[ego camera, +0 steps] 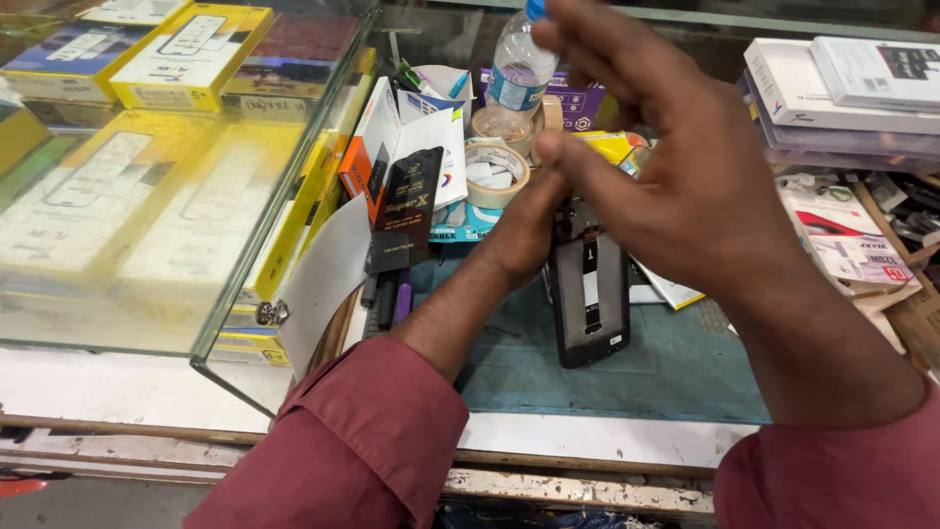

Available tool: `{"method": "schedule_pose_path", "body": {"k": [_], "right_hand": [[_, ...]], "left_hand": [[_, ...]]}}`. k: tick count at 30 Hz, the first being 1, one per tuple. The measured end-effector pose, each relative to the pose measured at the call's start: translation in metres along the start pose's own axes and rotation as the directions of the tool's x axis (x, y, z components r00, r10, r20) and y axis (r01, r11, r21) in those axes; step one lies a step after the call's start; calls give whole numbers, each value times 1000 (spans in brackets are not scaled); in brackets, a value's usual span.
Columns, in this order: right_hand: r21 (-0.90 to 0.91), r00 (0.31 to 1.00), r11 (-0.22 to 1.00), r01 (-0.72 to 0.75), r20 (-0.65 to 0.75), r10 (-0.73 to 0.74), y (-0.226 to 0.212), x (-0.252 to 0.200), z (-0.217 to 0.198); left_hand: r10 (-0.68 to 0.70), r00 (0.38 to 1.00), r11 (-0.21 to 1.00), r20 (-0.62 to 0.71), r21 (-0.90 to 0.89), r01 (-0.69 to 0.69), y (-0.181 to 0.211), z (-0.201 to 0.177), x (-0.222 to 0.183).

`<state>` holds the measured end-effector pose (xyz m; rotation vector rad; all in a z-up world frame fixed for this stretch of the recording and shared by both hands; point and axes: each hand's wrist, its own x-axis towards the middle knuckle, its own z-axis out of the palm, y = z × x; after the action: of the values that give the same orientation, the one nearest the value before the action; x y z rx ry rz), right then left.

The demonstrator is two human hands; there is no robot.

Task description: The person disassembles a smartphone on a cluttered workbench, using a screwdriver to remove screws and a prying tool to separate the screen assembly from the frame. They lift the display, disconnect internal cables, and remove the battery from the device.

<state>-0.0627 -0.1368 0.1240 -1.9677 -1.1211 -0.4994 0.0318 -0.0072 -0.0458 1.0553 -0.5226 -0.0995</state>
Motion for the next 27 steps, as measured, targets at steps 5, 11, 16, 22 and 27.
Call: {"method": "schedule_pose_path", "body": {"k": [5,11,16,22,27], "right_hand": [[179,994,979,-96,-27,103,21,-18,-4],[146,983,974,-172,-39,180,63,-73,-31],[-67,973,972,-225,34,227,92,-104,-26],[-145,991,981,-130,7,133,99,-114,-4],[-88,967,963,-254,-54,250,89,-111,-4]], "left_hand": [[-19,990,995,138,-97,33,22,16,-8],[-38,990,989,137,-134,56,28,19,-6],[-67,988,995,139,-63,77,18,20,-5],[-126,988,992,93,-5,127,6,24,-11],[-133,989,980,67,156,121,7,38,-12]]}}
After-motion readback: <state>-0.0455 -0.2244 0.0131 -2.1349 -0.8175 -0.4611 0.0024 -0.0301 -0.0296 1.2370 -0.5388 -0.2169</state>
